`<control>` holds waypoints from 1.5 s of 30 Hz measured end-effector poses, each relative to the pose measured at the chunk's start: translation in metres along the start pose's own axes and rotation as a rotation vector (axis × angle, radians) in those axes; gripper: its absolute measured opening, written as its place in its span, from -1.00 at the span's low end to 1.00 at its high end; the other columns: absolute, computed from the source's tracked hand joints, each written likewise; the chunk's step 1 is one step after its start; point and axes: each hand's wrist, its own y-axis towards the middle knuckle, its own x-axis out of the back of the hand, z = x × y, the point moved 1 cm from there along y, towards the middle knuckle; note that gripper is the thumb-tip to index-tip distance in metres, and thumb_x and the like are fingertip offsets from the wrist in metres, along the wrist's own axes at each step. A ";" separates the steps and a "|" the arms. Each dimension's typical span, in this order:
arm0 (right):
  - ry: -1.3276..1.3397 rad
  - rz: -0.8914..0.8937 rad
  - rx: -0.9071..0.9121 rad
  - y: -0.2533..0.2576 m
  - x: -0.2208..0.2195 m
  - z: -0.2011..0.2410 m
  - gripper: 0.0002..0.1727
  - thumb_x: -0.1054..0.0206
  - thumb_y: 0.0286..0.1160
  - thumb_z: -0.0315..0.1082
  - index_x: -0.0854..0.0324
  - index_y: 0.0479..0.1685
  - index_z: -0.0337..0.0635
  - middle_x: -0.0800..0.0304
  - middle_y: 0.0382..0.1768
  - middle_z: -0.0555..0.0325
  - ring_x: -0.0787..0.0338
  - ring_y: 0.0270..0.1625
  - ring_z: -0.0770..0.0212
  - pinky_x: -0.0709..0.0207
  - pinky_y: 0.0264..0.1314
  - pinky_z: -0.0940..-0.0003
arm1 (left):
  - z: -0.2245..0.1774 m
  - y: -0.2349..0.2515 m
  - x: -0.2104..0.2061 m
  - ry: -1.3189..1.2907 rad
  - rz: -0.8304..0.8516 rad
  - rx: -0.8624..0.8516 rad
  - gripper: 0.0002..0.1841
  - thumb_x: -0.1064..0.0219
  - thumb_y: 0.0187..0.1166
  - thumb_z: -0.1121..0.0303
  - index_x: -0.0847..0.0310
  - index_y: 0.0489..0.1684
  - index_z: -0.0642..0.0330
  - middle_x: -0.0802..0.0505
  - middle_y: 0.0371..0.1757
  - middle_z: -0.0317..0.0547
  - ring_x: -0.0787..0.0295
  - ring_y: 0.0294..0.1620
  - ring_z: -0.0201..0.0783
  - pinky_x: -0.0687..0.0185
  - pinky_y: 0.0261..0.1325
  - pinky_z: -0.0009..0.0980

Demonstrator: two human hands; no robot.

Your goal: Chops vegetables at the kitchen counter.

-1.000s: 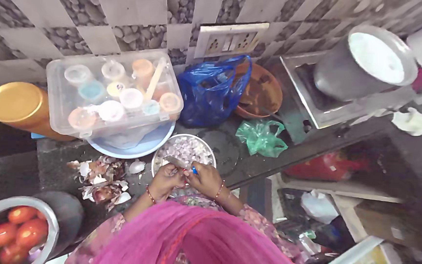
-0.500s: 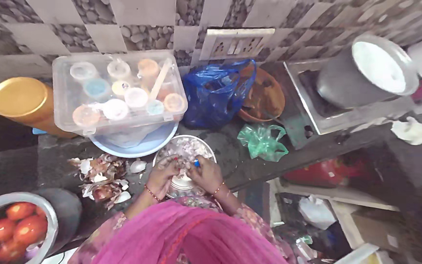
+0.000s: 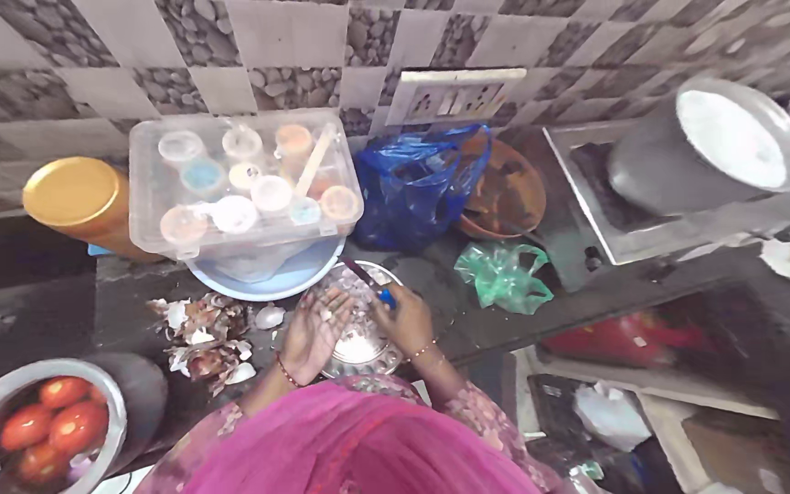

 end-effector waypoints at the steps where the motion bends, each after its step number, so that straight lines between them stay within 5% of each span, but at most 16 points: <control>1: 0.084 0.029 0.013 -0.003 0.000 0.002 -0.59 -0.34 0.50 -0.08 -0.77 -0.06 -0.31 -0.83 -0.31 -0.07 -0.78 -0.32 0.00 -0.62 -0.23 -0.05 | 0.002 -0.001 0.000 -0.003 0.035 0.013 -0.26 0.57 0.83 -0.12 -0.23 0.52 0.34 -0.73 0.31 0.11 -0.78 0.26 -0.10 -0.67 0.33 -0.29; 3: 0.213 0.094 0.064 -0.010 -0.005 0.007 -0.54 -0.40 0.44 -0.03 -0.77 -0.05 -0.33 -0.80 -0.35 -0.02 -0.74 -0.35 0.11 -0.63 -0.20 0.07 | 0.007 -0.002 -0.001 0.006 0.103 0.025 -0.22 0.62 0.77 -0.18 -0.24 0.47 0.28 -0.77 0.25 0.03 -0.80 0.21 -0.15 -0.71 0.26 -0.28; 6: 0.210 0.221 0.083 -0.014 -0.010 0.018 -0.51 -0.44 0.41 -0.05 -0.76 0.06 -0.34 -0.86 -0.18 -0.09 -0.82 -0.18 0.03 -0.67 -0.05 0.01 | 0.015 -0.002 -0.002 -0.008 0.193 0.080 -0.13 0.69 0.68 -0.32 -0.14 0.56 0.21 -0.74 0.21 -0.04 -0.77 0.14 -0.22 -0.71 0.17 -0.29; 8: 0.185 0.307 0.047 -0.013 -0.012 0.021 -0.48 -0.41 0.45 -0.03 -0.73 0.15 -0.33 -0.85 -0.11 -0.11 -0.82 -0.11 -0.02 -0.66 0.02 -0.05 | 0.018 -0.002 0.000 -0.015 0.241 0.080 -0.15 0.60 0.69 -0.34 -0.27 0.46 0.18 -0.81 0.11 -0.07 -0.81 0.06 -0.22 -0.75 0.13 -0.28; 11: 0.241 0.341 -0.010 -0.010 -0.012 0.017 -0.58 -0.32 0.51 -0.12 -0.76 0.03 -0.35 -0.84 -0.20 -0.12 -0.81 -0.17 0.01 -0.64 -0.01 -0.04 | 0.019 -0.002 0.008 0.062 0.345 0.040 -0.20 0.04 0.62 -0.39 -0.29 0.45 0.20 -0.80 0.13 -0.16 -0.78 0.16 -0.27 -0.68 0.27 -0.28; 13: 0.363 0.346 -0.060 -0.008 -0.013 0.010 -0.67 -0.31 0.50 -0.16 -0.74 -0.10 -0.31 -0.76 -0.36 0.05 -0.72 -0.32 0.25 -0.61 -0.15 0.21 | 0.016 -0.004 0.008 0.161 0.355 0.021 -0.21 -0.19 0.56 -0.31 -0.27 0.48 0.22 -0.77 0.21 -0.24 -0.73 0.23 -0.34 -0.62 0.35 -0.34; 15: 0.528 0.354 -0.088 -0.007 -0.012 0.004 -0.75 -0.33 0.47 -0.25 -0.70 -0.16 -0.30 -0.68 -0.43 0.21 -0.61 -0.41 0.46 -0.54 -0.26 0.44 | 0.014 -0.007 0.005 0.254 0.294 0.002 -0.50 -0.10 0.72 0.10 -0.33 0.46 0.29 -0.81 0.20 -0.22 -0.77 0.18 -0.36 -0.64 0.33 -0.37; 18: 0.816 0.398 -0.134 -0.009 -0.005 -0.001 -0.90 -0.32 0.43 -0.43 -0.65 -0.17 -0.27 -0.67 -0.44 0.37 -0.60 -0.44 0.61 -0.54 -0.32 0.64 | 0.008 -0.006 0.006 0.533 0.330 -0.041 -0.43 -0.17 0.52 0.47 -0.29 0.58 0.42 -0.75 0.25 -0.16 -0.73 0.15 -0.40 -0.66 0.27 -0.42; 22: 0.960 0.456 -0.151 -0.011 0.005 -0.005 -0.93 -0.26 0.42 -0.50 -0.62 -0.21 -0.18 -0.59 -0.52 0.49 -0.53 -0.51 0.63 -0.45 -0.41 0.66 | 0.004 -0.009 0.003 0.730 0.243 -0.152 -0.64 -0.37 0.26 0.60 -0.66 0.08 0.27 -0.84 -0.11 -0.31 -0.77 -0.21 -0.49 -0.74 -0.10 -0.53; 28: 0.976 0.405 -0.079 -0.013 0.005 -0.008 -0.90 -0.23 0.47 -0.44 -0.62 -0.16 -0.20 -0.61 -0.46 0.50 -0.51 -0.50 0.67 -0.44 -0.42 0.69 | 0.001 -0.011 0.000 0.813 0.227 -0.230 -0.72 -0.43 0.20 0.60 -0.71 -0.11 0.20 -0.85 -0.19 -0.41 -0.76 -0.26 -0.55 -0.73 -0.12 -0.56; 36: 0.689 0.408 -0.074 -0.015 0.007 -0.017 -0.73 -0.11 0.70 -0.29 -0.55 0.04 -0.35 -0.50 -0.44 0.37 -0.47 -0.47 0.61 -0.45 -0.34 0.64 | -0.006 -0.014 0.004 0.850 0.287 -0.301 -0.63 -0.44 0.13 0.63 -0.71 -0.03 0.26 -0.82 -0.24 -0.53 -0.73 -0.27 -0.64 -0.70 -0.09 -0.65; 41: 0.800 0.536 -0.008 -0.023 0.004 -0.021 -0.80 -0.21 0.56 -0.32 -0.52 -0.04 -0.28 -0.53 -0.43 0.41 -0.50 -0.47 0.63 -0.45 -0.37 0.66 | -0.005 -0.014 0.008 0.863 0.328 -0.256 -0.65 -0.47 0.09 0.63 -0.74 -0.09 0.21 -0.82 -0.31 -0.56 -0.72 -0.31 -0.65 -0.70 -0.11 -0.64; 45: 0.661 0.540 0.099 -0.023 -0.002 -0.020 -0.67 -0.29 0.55 -0.20 -0.57 -0.05 -0.36 -0.59 -0.41 0.27 -0.55 -0.40 0.56 -0.48 -0.29 0.58 | -0.004 -0.012 0.009 0.887 0.404 -0.200 -0.71 -0.49 0.21 0.56 -0.75 -0.07 0.22 -0.87 -0.23 -0.50 -0.79 -0.22 -0.60 -0.75 -0.01 -0.57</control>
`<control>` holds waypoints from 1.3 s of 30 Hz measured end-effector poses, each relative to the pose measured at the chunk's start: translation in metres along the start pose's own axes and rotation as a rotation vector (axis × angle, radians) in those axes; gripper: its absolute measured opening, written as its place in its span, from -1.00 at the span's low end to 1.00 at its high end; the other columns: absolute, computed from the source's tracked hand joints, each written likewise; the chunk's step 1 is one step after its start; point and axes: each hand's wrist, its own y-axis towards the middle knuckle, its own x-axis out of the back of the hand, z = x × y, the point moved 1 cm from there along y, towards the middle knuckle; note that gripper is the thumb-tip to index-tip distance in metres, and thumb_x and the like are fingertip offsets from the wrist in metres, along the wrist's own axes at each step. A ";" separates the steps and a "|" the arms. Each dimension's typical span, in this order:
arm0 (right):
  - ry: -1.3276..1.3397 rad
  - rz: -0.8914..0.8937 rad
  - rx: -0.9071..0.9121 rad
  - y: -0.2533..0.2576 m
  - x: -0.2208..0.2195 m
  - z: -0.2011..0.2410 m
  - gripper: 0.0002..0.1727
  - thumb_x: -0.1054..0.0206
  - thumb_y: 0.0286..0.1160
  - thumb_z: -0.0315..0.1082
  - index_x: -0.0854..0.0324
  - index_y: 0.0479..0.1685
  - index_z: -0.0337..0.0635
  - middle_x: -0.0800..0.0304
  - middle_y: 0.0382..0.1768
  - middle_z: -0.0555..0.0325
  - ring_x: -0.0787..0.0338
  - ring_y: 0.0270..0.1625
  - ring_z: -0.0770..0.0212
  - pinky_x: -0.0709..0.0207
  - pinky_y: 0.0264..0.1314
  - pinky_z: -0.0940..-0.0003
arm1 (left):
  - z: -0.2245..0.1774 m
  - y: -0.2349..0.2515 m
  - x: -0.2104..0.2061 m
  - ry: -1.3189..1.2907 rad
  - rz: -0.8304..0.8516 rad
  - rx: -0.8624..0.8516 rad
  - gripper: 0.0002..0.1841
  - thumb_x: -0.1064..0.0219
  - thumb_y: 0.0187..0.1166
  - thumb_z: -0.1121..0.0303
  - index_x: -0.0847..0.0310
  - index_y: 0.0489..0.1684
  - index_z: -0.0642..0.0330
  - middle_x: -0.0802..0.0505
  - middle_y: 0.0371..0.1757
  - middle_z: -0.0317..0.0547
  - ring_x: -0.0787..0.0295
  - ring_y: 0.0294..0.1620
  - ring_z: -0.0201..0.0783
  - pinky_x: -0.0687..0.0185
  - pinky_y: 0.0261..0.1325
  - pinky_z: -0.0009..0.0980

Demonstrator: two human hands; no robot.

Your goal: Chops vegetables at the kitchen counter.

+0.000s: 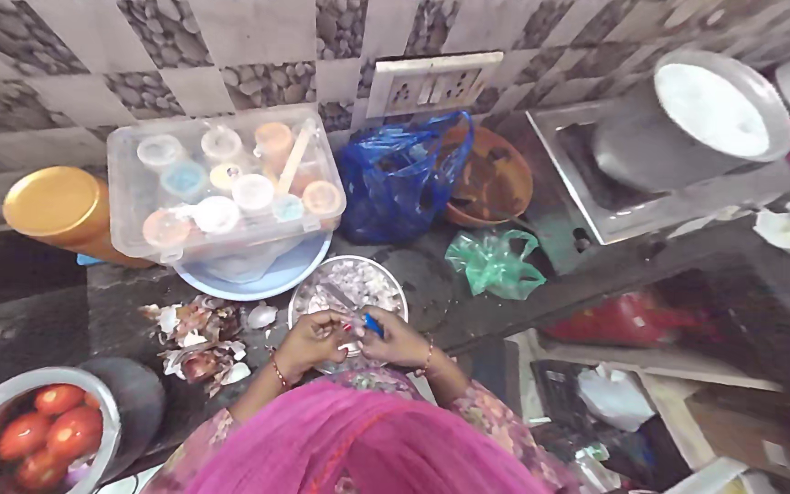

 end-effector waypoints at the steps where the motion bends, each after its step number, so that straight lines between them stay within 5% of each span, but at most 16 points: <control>1: -0.050 -0.004 0.002 0.001 -0.001 0.000 -0.65 -0.28 0.58 -0.17 -0.59 -0.08 -0.37 -0.61 -0.42 0.22 -0.56 -0.40 0.51 -0.49 -0.28 0.53 | 0.001 0.000 0.001 0.018 0.014 0.000 -0.72 -0.48 0.25 0.55 -0.74 -0.06 0.23 -0.87 -0.22 -0.50 -0.78 -0.22 -0.60 -0.74 -0.01 -0.57; 21: -0.265 -0.117 -0.177 0.012 -0.023 -0.003 -0.54 -0.06 0.73 -0.10 -0.58 -0.36 -0.33 -0.52 -0.58 0.12 -0.56 -0.46 0.22 -0.45 -0.33 0.16 | 0.005 0.010 0.002 0.062 -0.070 0.115 -0.84 -0.34 0.31 0.60 -0.67 -0.22 0.23 -0.80 -0.33 -0.46 -0.73 -0.36 -0.61 -0.71 -0.21 -0.60; 28: -0.325 -0.093 -0.187 0.014 -0.026 -0.004 -0.50 -0.02 0.74 -0.11 -0.60 -0.37 -0.39 -0.59 -0.54 0.00 -0.63 -0.40 0.11 -0.49 -0.27 0.07 | 0.008 0.011 0.007 0.033 -0.028 0.151 -0.78 -0.34 0.32 0.59 -0.64 -0.08 0.26 -0.79 -0.25 -0.44 -0.72 -0.30 -0.61 -0.71 -0.16 -0.60; 35: -0.297 -0.217 -0.258 0.013 -0.013 0.001 -0.57 -0.14 0.65 -0.06 -0.63 -0.17 -0.33 -0.62 -0.46 0.07 -0.64 -0.37 0.18 -0.53 -0.24 0.10 | 0.005 0.011 0.006 -0.019 -0.182 0.197 -0.74 -0.37 0.35 0.62 -0.69 0.00 0.32 -0.83 -0.24 -0.35 -0.76 -0.31 -0.55 -0.72 -0.17 -0.59; 39: -0.522 -0.282 -0.330 0.012 0.003 0.022 -0.49 0.08 0.75 -0.16 -0.66 0.22 -0.37 -0.81 0.06 -0.23 -0.80 0.15 -0.13 -0.57 0.25 -0.15 | -0.001 0.010 0.008 0.014 -0.240 0.225 -0.64 -0.38 0.30 0.67 -0.60 0.10 0.39 -0.83 -0.21 -0.28 -0.78 -0.32 -0.52 -0.74 -0.19 -0.57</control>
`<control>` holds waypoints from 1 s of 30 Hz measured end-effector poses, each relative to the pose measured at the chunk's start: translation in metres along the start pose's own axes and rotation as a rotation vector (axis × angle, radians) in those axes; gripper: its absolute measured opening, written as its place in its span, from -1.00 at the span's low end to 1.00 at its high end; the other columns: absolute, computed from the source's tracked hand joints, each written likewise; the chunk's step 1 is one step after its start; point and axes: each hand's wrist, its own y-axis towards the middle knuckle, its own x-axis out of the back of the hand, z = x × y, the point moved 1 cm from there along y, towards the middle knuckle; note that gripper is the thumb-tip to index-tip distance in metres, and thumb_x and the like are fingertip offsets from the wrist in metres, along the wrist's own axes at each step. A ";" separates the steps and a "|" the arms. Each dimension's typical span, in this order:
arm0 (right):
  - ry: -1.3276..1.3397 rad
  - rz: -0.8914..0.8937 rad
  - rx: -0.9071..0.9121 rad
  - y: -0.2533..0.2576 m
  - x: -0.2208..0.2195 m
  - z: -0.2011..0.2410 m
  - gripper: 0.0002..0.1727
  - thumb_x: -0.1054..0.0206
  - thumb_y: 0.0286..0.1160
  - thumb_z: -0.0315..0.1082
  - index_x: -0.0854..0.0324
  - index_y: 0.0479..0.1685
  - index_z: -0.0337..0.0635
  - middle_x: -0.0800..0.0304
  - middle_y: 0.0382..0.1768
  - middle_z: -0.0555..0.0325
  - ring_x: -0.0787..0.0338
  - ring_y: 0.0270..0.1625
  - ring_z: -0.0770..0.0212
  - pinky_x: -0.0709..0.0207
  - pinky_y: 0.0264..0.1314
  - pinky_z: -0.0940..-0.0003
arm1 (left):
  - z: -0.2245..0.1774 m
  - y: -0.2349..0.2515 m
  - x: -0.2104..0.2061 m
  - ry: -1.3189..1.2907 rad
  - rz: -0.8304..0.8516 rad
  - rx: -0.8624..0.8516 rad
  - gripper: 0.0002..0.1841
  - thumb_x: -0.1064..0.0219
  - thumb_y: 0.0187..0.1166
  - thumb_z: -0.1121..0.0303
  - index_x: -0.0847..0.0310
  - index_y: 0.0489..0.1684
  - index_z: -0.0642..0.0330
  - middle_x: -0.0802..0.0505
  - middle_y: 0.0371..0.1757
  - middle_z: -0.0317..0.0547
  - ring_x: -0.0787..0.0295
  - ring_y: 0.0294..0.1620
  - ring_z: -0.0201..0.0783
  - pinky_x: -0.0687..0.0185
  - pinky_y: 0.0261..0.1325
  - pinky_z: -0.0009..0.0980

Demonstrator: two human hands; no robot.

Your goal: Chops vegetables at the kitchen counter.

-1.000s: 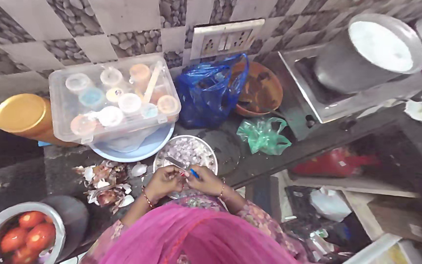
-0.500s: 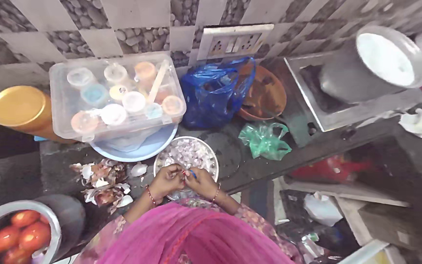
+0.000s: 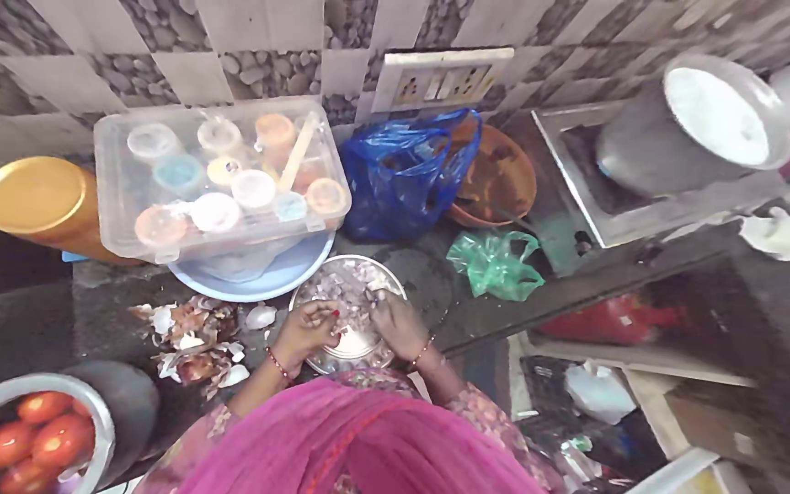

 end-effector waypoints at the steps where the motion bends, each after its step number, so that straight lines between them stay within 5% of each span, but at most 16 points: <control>1: -0.075 -0.048 0.005 0.002 0.001 0.001 -0.50 0.07 0.77 -0.17 -0.69 0.24 -0.34 -0.82 0.12 -0.21 -0.82 0.17 -0.16 -0.60 0.22 -0.18 | -0.001 0.000 0.000 -0.008 -0.003 0.005 -0.66 -0.39 0.29 0.68 -0.58 0.05 0.36 -0.83 -0.24 -0.28 -0.78 -0.33 -0.51 -0.75 -0.20 -0.57; 6: -0.202 -0.169 0.047 0.011 0.000 0.000 -0.58 -0.16 0.75 -0.10 -0.75 0.09 -0.28 -0.84 0.01 -0.17 -0.86 0.03 -0.17 -0.67 0.05 -0.17 | 0.004 -0.003 -0.001 -0.017 0.049 -0.035 -0.63 -0.46 0.10 0.67 -0.67 -0.05 0.31 -0.81 -0.12 -0.29 -0.75 -0.23 -0.53 -0.72 -0.10 -0.57; 11: -0.003 -0.236 0.156 0.007 -0.008 -0.014 -0.64 -0.26 0.66 -0.18 -0.76 0.00 -0.34 -0.86 -0.19 -0.16 -0.86 -0.16 -0.09 -0.68 -0.05 -0.10 | 0.003 -0.008 0.000 0.000 0.026 -0.067 -0.72 -0.42 0.20 0.65 -0.67 -0.10 0.30 -0.82 -0.27 -0.34 -0.75 -0.34 -0.54 -0.73 -0.20 -0.58; 15: 0.252 -0.065 0.191 -0.001 -0.012 -0.017 -0.61 -0.03 0.77 -0.23 -0.62 0.11 -0.39 -0.67 -0.40 0.07 -0.65 -0.38 0.29 -0.59 -0.20 0.28 | -0.001 -0.012 -0.002 -0.100 0.067 -0.052 -0.75 -0.36 0.30 0.69 -0.65 -0.11 0.25 -0.86 -0.30 -0.36 -0.80 -0.38 -0.52 -0.76 -0.24 -0.57; 18: 0.355 0.069 0.274 -0.007 -0.015 -0.015 -0.63 -0.21 0.57 -0.20 -0.58 0.00 -0.42 -0.63 -0.43 0.15 -0.59 -0.41 0.42 -0.53 -0.29 0.44 | 0.000 -0.013 -0.001 -0.156 0.144 -0.051 -0.73 -0.33 0.28 0.68 -0.68 -0.12 0.20 -0.85 -0.34 -0.41 -0.75 -0.41 -0.56 -0.71 -0.29 -0.60; 21: 0.382 0.148 0.342 -0.009 -0.018 -0.016 -0.52 -0.43 0.44 -0.08 -0.55 -0.05 -0.41 -0.53 -0.52 0.24 -0.48 -0.50 0.47 -0.44 -0.40 0.50 | 0.003 -0.013 0.001 -0.206 0.290 -0.055 -0.70 -0.38 0.21 0.64 -0.73 -0.12 0.12 -0.88 -0.32 -0.42 -0.77 -0.38 -0.57 -0.71 -0.27 -0.61; 30: 0.402 0.210 0.494 -0.008 -0.025 -0.012 -0.49 -0.40 0.48 -0.07 -0.55 -0.07 -0.48 -0.63 -0.53 0.15 -0.59 -0.50 0.43 -0.51 -0.38 0.46 | 0.005 -0.014 0.004 -0.238 0.390 -0.019 -0.71 -0.42 0.21 0.60 -0.74 -0.15 0.04 -0.89 -0.33 -0.46 -0.77 -0.38 -0.60 -0.70 -0.28 -0.62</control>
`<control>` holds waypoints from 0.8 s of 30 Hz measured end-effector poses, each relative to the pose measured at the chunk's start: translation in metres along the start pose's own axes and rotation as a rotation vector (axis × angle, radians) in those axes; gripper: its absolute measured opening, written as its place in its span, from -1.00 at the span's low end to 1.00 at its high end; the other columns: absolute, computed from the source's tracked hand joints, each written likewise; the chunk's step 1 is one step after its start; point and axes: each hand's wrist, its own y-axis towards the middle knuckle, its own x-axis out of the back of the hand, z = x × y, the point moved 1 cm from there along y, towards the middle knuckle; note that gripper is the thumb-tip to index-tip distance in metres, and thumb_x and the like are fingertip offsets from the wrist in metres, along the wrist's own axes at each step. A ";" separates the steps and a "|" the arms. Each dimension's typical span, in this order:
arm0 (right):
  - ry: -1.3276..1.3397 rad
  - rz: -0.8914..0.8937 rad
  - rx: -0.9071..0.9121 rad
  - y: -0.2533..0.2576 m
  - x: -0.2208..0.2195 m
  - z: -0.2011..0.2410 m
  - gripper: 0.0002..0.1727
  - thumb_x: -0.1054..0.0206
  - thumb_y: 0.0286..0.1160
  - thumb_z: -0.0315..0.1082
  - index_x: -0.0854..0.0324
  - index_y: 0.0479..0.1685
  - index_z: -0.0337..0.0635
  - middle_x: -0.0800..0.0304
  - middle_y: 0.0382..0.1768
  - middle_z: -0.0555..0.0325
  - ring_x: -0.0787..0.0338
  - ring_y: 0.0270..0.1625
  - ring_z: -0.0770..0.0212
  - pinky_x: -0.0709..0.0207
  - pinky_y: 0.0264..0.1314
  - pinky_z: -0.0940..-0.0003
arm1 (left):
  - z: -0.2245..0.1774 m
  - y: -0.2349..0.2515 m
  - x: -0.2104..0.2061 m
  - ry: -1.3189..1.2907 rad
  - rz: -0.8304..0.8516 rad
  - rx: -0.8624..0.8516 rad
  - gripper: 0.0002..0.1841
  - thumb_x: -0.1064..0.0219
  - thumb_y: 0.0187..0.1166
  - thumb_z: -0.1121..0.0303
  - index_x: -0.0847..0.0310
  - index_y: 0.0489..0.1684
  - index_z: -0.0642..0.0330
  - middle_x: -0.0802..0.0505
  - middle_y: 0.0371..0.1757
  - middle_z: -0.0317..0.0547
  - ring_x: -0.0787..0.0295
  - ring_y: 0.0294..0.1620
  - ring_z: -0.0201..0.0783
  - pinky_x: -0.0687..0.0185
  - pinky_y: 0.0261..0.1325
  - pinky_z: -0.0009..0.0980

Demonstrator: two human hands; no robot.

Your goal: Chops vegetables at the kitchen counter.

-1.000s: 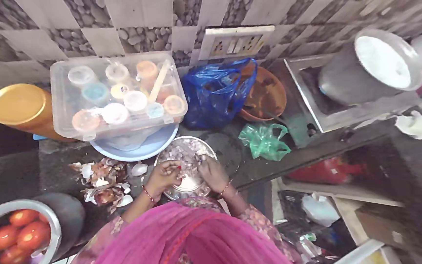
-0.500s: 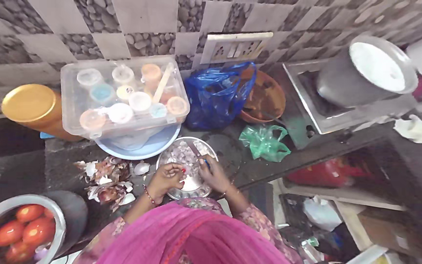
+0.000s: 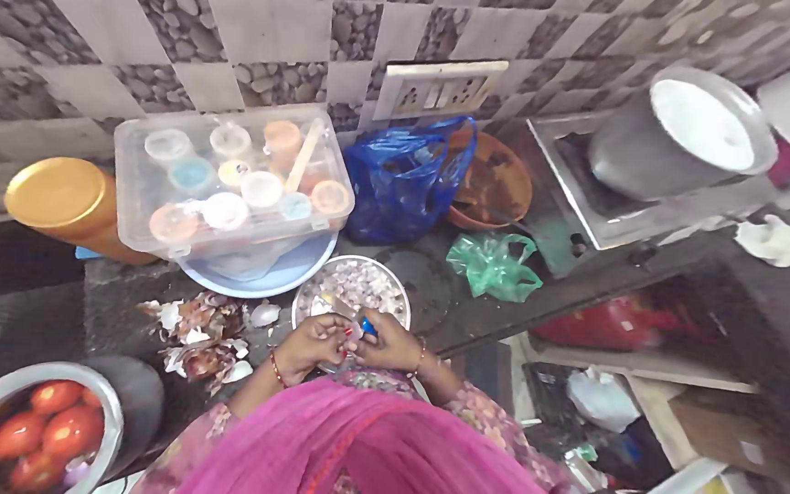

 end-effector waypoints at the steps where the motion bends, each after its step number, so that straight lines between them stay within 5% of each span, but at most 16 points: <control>1: -0.009 0.003 0.011 0.000 -0.001 0.000 -0.50 -0.39 0.50 -0.07 -0.56 -0.08 -0.49 -0.64 -0.53 0.13 -0.59 -0.50 0.42 -0.52 -0.39 0.45 | 0.000 0.000 0.000 0.004 0.005 -0.001 -0.72 -0.41 0.22 0.60 -0.75 -0.15 0.04 -0.89 -0.34 -0.47 -0.77 -0.38 -0.60 -0.69 -0.28 -0.62; 5: -0.093 -0.015 0.048 0.000 -0.003 0.001 -0.56 -0.34 0.53 -0.12 -0.57 -0.15 -0.47 -0.58 -0.58 0.12 -0.54 -0.54 0.39 -0.46 -0.44 0.44 | 0.003 0.001 0.000 -0.020 0.019 0.006 -0.76 -0.38 0.27 0.59 -0.73 -0.23 0.00 -0.87 -0.38 -0.48 -0.73 -0.45 -0.63 -0.64 -0.36 -0.65; 9: -0.225 -0.064 0.050 0.000 -0.005 0.003 -0.55 -0.28 0.56 -0.08 -0.63 -0.19 -0.44 -0.63 -0.58 0.01 -0.63 -0.52 0.17 -0.54 -0.42 0.18 | 0.007 0.000 0.001 -0.075 0.047 0.002 -0.76 -0.41 0.24 0.58 -0.73 -0.26 -0.03 -0.88 -0.35 -0.46 -0.76 -0.40 -0.60 -0.68 -0.31 -0.63; 13: -0.247 -0.126 0.098 -0.001 -0.009 0.002 -0.52 -0.21 0.62 -0.03 -0.62 -0.31 -0.39 -0.57 -0.65 0.05 -0.58 -0.60 0.21 -0.49 -0.51 0.23 | 0.009 0.001 0.000 -0.122 0.102 -0.038 -0.74 -0.47 0.24 0.54 -0.80 -0.20 -0.07 -0.91 -0.26 -0.46 -0.78 -0.32 -0.61 -0.69 -0.24 -0.64; 24: -0.292 -0.123 -0.085 -0.007 -0.015 0.014 -0.44 -0.13 0.66 0.04 -0.64 -0.40 -0.36 -0.60 -0.64 0.00 -0.66 -0.54 0.07 -0.49 -0.47 0.05 | 0.008 -0.004 -0.001 -0.003 0.016 -0.075 -0.65 -0.49 0.11 0.62 -0.75 -0.18 -0.04 -0.88 -0.28 -0.50 -0.78 -0.28 -0.59 -0.72 -0.17 -0.60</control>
